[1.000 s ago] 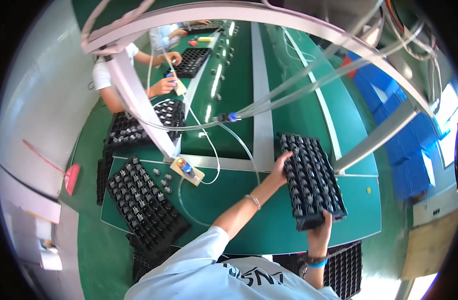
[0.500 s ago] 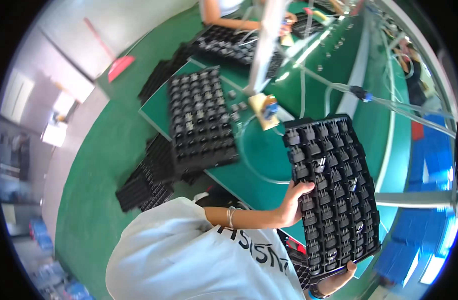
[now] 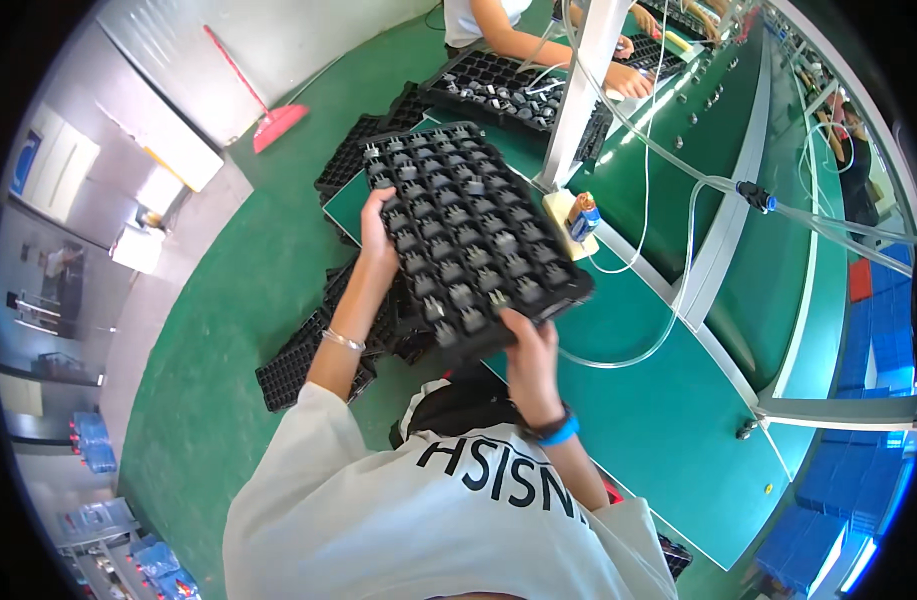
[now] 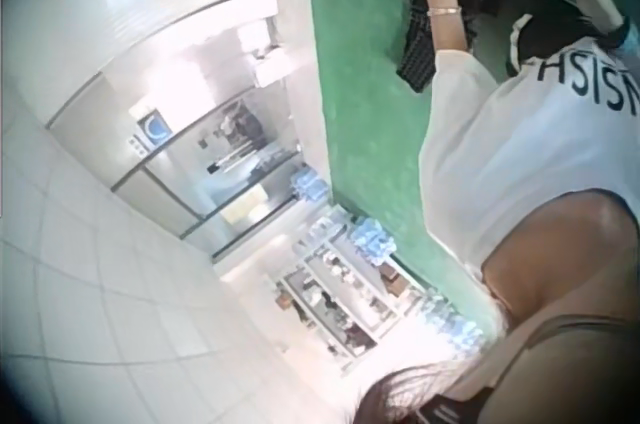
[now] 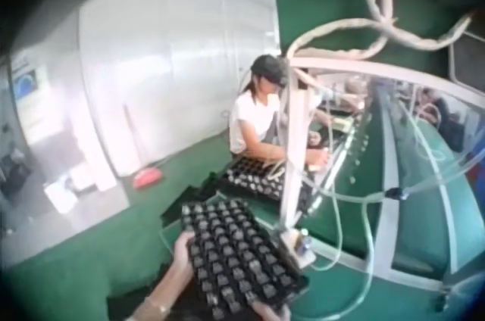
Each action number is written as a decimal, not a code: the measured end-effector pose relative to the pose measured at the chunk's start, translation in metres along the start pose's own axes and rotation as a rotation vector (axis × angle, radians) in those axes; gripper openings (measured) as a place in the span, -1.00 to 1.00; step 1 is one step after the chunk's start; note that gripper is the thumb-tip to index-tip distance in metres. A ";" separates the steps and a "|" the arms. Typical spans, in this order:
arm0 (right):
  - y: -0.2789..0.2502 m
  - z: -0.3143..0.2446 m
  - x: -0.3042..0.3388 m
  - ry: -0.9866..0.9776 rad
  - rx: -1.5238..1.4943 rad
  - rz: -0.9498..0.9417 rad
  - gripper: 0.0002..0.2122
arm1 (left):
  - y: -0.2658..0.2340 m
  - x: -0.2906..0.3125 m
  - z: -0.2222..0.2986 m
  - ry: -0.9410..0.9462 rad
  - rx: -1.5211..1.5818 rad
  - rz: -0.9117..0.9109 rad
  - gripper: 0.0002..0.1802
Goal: The worker picks up small electronic components, places them into a testing device, and then organizes them into black plastic trays.
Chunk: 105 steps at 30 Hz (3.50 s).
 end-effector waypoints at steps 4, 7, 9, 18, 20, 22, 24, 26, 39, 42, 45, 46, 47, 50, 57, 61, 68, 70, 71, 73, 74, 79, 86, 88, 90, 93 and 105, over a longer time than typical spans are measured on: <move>0.024 0.038 -0.023 0.053 0.046 -0.008 -0.75 | -0.011 -0.048 0.020 0.042 -0.099 0.015 -0.65; 0.020 0.038 -0.027 0.113 0.191 -0.100 -0.75 | -0.016 -0.062 0.030 0.133 -0.253 0.079 -0.64; 0.011 0.031 -0.024 0.138 0.400 -0.328 -0.71 | -0.019 -0.077 0.035 0.125 -0.308 0.069 -0.62; -0.106 -0.125 -0.096 -1.016 1.243 0.358 -0.84 | -0.046 -0.091 0.062 0.915 -0.738 0.306 -0.63; -0.118 -0.144 -0.125 -1.179 1.226 0.347 -0.87 | -0.018 -0.056 0.055 1.250 -0.791 0.415 -0.64; -0.112 -0.148 -0.150 -1.186 1.265 0.219 -0.82 | 0.024 -0.015 0.038 1.200 -0.804 0.087 -0.65; -0.107 -0.145 -0.182 -0.956 1.026 0.043 -0.80 | 0.051 0.027 0.006 1.017 -1.139 -0.159 -0.74; -0.104 -0.140 -0.217 -0.775 0.840 -0.127 -0.74 | 0.067 0.056 -0.035 0.865 -1.292 -0.450 -0.83; 0.003 -0.108 -0.172 -1.287 1.076 -0.240 -0.55 | 0.067 0.062 -0.080 0.917 -1.628 -0.440 -0.83; -0.004 -0.107 -0.186 -1.246 0.973 -0.233 -0.64 | 0.070 0.074 -0.088 1.193 -1.754 -0.353 -0.84; -0.019 -0.125 -0.220 -1.008 0.675 -0.158 -0.75 | 0.064 0.071 -0.081 1.149 -1.602 -0.350 -0.83; -0.026 -0.137 -0.235 -0.932 0.539 -0.109 -0.76 | 0.065 0.073 -0.074 1.171 -1.542 -0.352 -0.82; -0.037 -0.152 -0.253 -0.891 0.608 -0.025 -0.80 | 0.059 0.069 -0.069 0.900 -1.478 -0.335 -0.82; -0.072 -0.195 -0.316 -1.190 0.749 0.175 -0.81 | 0.054 0.065 -0.065 0.389 -1.125 -0.405 -0.87; -0.061 -0.212 -0.308 -1.562 1.179 0.490 -0.71 | 0.044 0.074 -0.070 0.212 -0.603 -0.524 -0.77; -0.059 -0.217 -0.288 -1.541 1.239 0.587 -0.79 | 0.060 0.081 -0.071 0.328 -0.448 -0.515 -0.78; 0.022 -0.114 -0.114 0.088 0.027 -0.348 -0.63 | 0.074 0.095 -0.076 0.439 -0.395 -0.481 -0.69; 0.024 -0.096 -0.095 0.151 0.087 -0.406 -0.64 | 0.074 0.095 -0.078 0.430 -0.356 -0.553 -0.69; 0.027 -0.093 -0.085 0.183 0.075 -0.472 -0.65 | 0.076 0.097 -0.078 0.448 -0.353 -0.573 -0.71; 0.024 -0.090 -0.081 0.191 0.113 -0.476 -0.65 | 0.078 0.100 -0.077 0.468 -0.351 -0.593 -0.72; 0.024 -0.088 -0.079 0.198 0.152 -0.481 -0.65 | 0.078 0.101 -0.077 0.478 -0.369 -0.602 -0.73; 0.023 -0.091 -0.074 0.168 0.154 -0.476 -0.66 | 0.078 0.104 -0.077 0.465 -0.392 -0.618 -0.75; 0.020 -0.089 -0.075 0.233 0.125 -0.523 -0.65 | 0.073 0.106 -0.077 0.377 -0.347 -0.598 -0.78; 0.020 -0.090 -0.073 0.225 0.130 -0.521 -0.64 | 0.072 0.106 -0.077 0.345 -0.317 -0.586 -0.78; 0.020 -0.089 -0.074 0.169 0.159 -0.458 -0.65 | 0.072 0.107 -0.078 0.336 -0.367 -0.580 -0.78; 0.021 -0.091 -0.072 0.110 0.191 -0.471 -0.66 | 0.071 0.107 -0.080 0.363 -0.410 -0.570 -0.77; 0.009 -0.089 -0.094 -0.011 0.174 -0.415 -0.66 | 0.065 0.101 -0.077 0.585 -0.467 -0.419 -0.64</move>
Point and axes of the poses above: each hand's wrist, its own x-axis away from the middle knuckle, its own y-axis out of the palm, z = x × y, the point moved 4 cm from there along -x, towards the middle knuckle, and after that the axes turned 12 degrees about z, right-handed, at the moved point
